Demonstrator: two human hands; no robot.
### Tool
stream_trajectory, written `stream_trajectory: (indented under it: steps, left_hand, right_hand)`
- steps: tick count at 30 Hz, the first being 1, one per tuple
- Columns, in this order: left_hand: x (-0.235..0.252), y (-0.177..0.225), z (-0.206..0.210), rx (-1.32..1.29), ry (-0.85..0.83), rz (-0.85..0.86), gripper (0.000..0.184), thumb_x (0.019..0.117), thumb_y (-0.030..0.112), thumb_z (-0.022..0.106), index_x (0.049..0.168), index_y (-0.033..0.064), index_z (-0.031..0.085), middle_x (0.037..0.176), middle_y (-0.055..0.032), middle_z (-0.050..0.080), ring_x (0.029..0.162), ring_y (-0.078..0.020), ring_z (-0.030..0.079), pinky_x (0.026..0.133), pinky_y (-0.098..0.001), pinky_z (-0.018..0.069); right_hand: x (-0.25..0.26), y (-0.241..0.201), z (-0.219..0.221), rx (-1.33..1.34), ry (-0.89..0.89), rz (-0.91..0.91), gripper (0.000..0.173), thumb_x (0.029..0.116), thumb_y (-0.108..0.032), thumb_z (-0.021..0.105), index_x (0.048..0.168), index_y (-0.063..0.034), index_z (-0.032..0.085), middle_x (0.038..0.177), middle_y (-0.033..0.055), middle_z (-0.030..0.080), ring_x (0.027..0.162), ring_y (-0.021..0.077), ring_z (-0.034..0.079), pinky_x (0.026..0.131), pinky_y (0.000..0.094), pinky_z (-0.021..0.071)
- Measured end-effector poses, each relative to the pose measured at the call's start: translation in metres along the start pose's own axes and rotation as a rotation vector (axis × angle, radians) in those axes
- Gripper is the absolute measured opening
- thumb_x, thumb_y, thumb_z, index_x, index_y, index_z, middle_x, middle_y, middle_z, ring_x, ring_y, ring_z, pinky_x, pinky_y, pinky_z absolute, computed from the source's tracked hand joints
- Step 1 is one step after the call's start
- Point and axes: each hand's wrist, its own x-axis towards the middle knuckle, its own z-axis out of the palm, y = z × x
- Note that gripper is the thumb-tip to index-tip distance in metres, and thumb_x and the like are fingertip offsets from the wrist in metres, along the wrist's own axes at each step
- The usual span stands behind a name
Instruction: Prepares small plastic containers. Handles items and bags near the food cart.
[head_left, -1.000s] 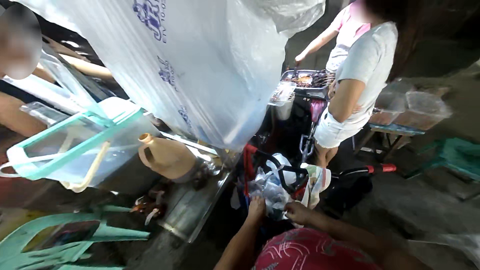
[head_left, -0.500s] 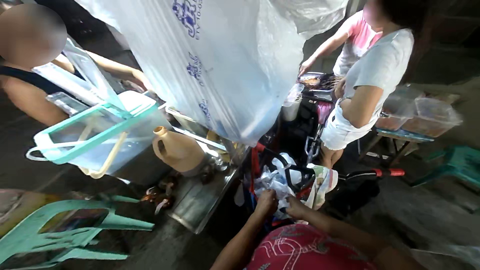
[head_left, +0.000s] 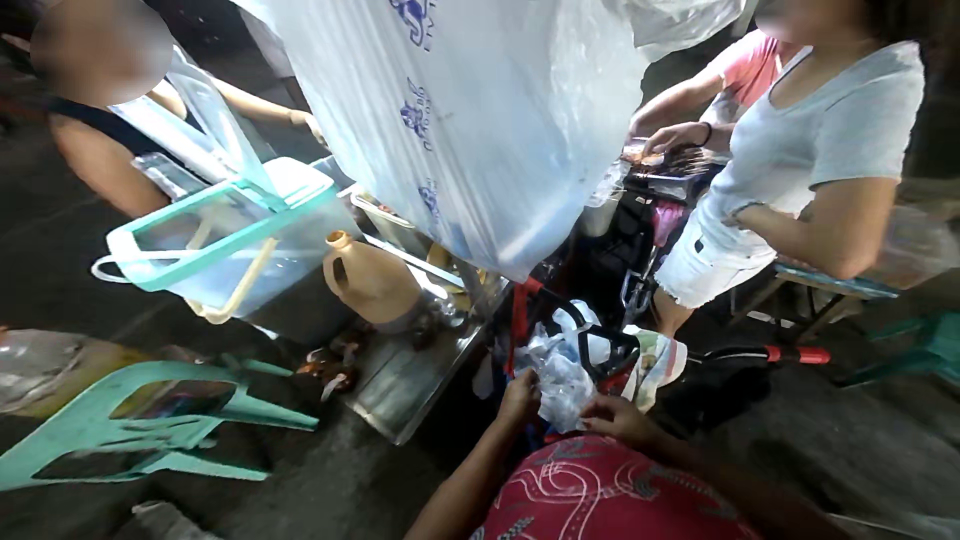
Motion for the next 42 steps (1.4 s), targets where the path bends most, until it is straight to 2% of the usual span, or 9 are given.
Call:
stream_trajectory:
  steps: [5, 9, 13, 16, 22, 25, 29, 33, 42]
  left_hand:
    - [0.004, -0.002, -0.001, -0.02, -0.004, -0.028, 0.028, 0.0978, 0.007, 0.057, 0.123, -0.0053, 0.061, 0.111, -0.0243, 0.069, 0.103, -0.0353, 0.069, 0.094, -0.0523, 0.0537]
    - [0.008, -0.001, -0.001, -0.018, -0.026, -0.047, 0.029, 0.0978, 0.006, 0.057, 0.124, -0.0051, 0.061, 0.114, -0.0242, 0.068, 0.106, -0.0351, 0.068, 0.096, -0.0517, 0.0531]
    - [0.015, 0.002, 0.001, -0.015, -0.038, -0.06, 0.029, 0.0981, 0.008, 0.058, 0.124, -0.0052, 0.061, 0.115, -0.024, 0.068, 0.107, -0.035, 0.068, 0.097, -0.0518, 0.0525]
    - [0.018, 0.002, 0.002, -0.032, -0.046, -0.081, 0.03, 0.0994, 0.01, 0.058, 0.126, -0.004, 0.061, 0.118, -0.0236, 0.068, 0.111, -0.0346, 0.067, 0.1, -0.0517, 0.0517]
    - [0.023, 0.002, 0.001, -0.038, -0.036, -0.1, 0.029, 0.1023, 0.012, 0.055, 0.126, -0.0042, 0.061, 0.113, -0.0242, 0.068, 0.106, -0.0359, 0.068, 0.097, -0.054, 0.0517]
    - [0.025, 0.004, -0.002, -0.058, -0.003, -0.103, 0.029, 0.1015, 0.01, 0.054, 0.126, -0.0046, 0.06, 0.113, -0.0253, 0.067, 0.103, -0.0367, 0.068, 0.094, -0.0547, 0.0524]
    - [0.024, 0.003, -0.003, -0.133, 0.016, -0.086, 0.03, 0.1014, 0.009, 0.053, 0.128, -0.0052, 0.06, 0.116, -0.0254, 0.067, 0.103, -0.036, 0.068, 0.093, -0.055, 0.0544]
    - [0.022, 0.002, -0.004, -0.139, 0.023, -0.079, 0.029, 0.1016, 0.009, 0.053, 0.126, -0.0051, 0.06, 0.115, -0.0247, 0.067, 0.104, -0.0353, 0.068, 0.093, -0.0547, 0.0543]
    - [0.022, -0.001, -0.004, -0.24, 0.043, -0.123, 0.029, 0.1044, 0.011, 0.049, 0.125, -0.0048, 0.062, 0.115, -0.0238, 0.067, 0.1, -0.0329, 0.07, 0.091, -0.0532, 0.0561]
  right_hand:
    - [-0.062, -0.004, -0.044, 0.089, -0.125, -0.042, 0.017, 0.0976, -0.016, 0.062, 0.1, -0.0004, 0.067, 0.086, -0.0018, 0.065, 0.077, 0.0016, 0.06, 0.074, 0.0222, 0.052]
    - [-0.099, 0.002, -0.073, 0.287, -0.218, 0.126, 0.012, 0.0969, -0.017, 0.062, 0.095, -0.0156, 0.073, 0.082, -0.0127, 0.069, 0.074, -0.0031, 0.063, 0.071, 0.0183, 0.0539]
    - [-0.102, 0.012, -0.078, 0.31, -0.24, 0.099, 0.022, 0.0971, -0.036, 0.066, 0.106, -0.017, 0.073, 0.09, -0.0101, 0.071, 0.079, -0.0004, 0.065, 0.073, 0.0204, 0.0554]
    - [-0.09, 0.013, -0.068, 0.282, -0.244, 0.06, 0.031, 0.1006, -0.028, 0.06, 0.123, -0.0071, 0.065, 0.108, 0.0001, 0.07, 0.095, 0.0068, 0.065, 0.085, 0.0263, 0.0558]
    - [-0.094, -0.002, -0.073, 0.202, -0.205, 0.156, 0.015, 0.0963, -0.014, 0.056, 0.098, -0.0098, 0.07, 0.084, -0.0098, 0.069, 0.076, -0.0013, 0.063, 0.073, 0.0209, 0.0551]
    - [-0.097, -0.007, -0.077, 0.136, -0.212, 0.185, 0.019, 0.0971, -0.013, 0.053, 0.097, -0.0053, 0.07, 0.079, -0.0087, 0.067, 0.072, -0.0011, 0.062, 0.07, 0.0214, 0.0546]
    - [-0.094, 0.009, -0.072, 0.236, -0.228, 0.083, 0.026, 0.0997, -0.025, 0.056, 0.113, -0.0074, 0.071, 0.098, -0.0036, 0.072, 0.087, 0.0037, 0.066, 0.081, 0.0259, 0.057]
    - [-0.093, 0.015, -0.065, 0.297, -0.243, 0.056, 0.03, 0.1011, -0.019, 0.055, 0.125, -0.0068, 0.069, 0.115, 0.0008, 0.073, 0.101, 0.0076, 0.068, 0.091, 0.0287, 0.0568]
    - [-0.1, 0.015, -0.085, 0.276, -0.283, 0.134, 0.021, 0.0936, -0.034, 0.063, 0.092, -0.0166, 0.075, 0.082, -0.0116, 0.072, 0.072, -0.0023, 0.065, 0.067, 0.0186, 0.0543]
